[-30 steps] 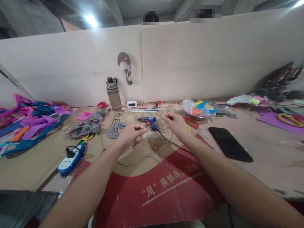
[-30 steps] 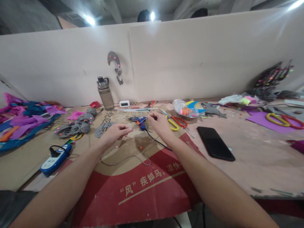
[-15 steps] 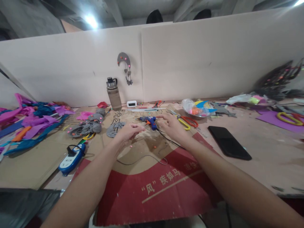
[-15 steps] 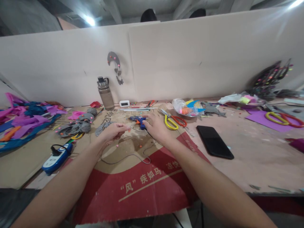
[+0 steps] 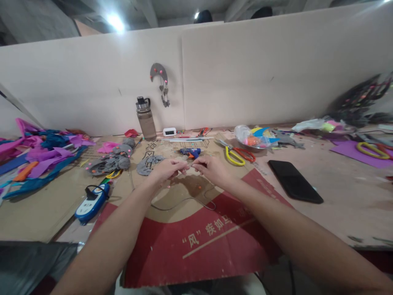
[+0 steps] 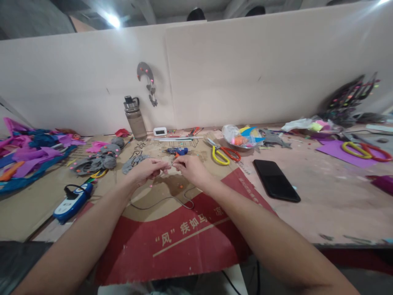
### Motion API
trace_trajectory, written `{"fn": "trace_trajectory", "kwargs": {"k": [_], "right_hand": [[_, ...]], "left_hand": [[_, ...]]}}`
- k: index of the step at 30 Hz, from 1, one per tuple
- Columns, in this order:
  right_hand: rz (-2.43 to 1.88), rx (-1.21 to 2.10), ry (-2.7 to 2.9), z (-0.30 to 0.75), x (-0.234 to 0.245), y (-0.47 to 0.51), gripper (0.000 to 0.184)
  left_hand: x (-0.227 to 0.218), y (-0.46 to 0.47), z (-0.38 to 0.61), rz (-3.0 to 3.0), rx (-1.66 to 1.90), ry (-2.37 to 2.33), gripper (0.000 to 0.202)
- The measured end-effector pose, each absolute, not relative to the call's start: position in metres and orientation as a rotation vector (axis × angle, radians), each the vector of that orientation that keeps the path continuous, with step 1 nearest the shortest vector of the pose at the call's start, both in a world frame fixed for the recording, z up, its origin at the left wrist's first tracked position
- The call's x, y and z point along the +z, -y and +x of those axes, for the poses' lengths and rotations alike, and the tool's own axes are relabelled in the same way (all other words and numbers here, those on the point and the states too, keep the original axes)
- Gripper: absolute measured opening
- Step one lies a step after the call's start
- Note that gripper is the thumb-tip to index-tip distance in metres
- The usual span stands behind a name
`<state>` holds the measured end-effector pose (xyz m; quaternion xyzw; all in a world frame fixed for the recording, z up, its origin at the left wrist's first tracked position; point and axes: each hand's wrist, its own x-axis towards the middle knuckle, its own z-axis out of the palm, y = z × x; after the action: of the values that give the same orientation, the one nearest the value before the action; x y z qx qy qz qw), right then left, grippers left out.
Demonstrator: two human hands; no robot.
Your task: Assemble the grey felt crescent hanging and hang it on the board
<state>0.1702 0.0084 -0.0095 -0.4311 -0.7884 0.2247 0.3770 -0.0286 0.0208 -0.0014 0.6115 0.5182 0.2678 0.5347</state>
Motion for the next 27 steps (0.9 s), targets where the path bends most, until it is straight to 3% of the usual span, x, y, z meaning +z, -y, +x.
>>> {"fn": "trace_trajectory", "kwargs": {"k": [12,20,27], "right_hand": [[-1.105,0.429,2.066,0.171,-0.004,-0.004,0.017],[-1.122,0.39,2.126,0.168,-0.005,-0.003,0.02],[-1.118,0.473,2.065,0.168,-0.005,-0.002,0.015]], "left_hand": [[0.004,-0.028,-0.028,1.574,1.118,-1.381,0.027],[0.003,-0.008,0.001,1.456,0.843,-0.891,0.035],[-0.004,-0.019,-0.015,1.509,0.711,-0.972,0.026]]}}
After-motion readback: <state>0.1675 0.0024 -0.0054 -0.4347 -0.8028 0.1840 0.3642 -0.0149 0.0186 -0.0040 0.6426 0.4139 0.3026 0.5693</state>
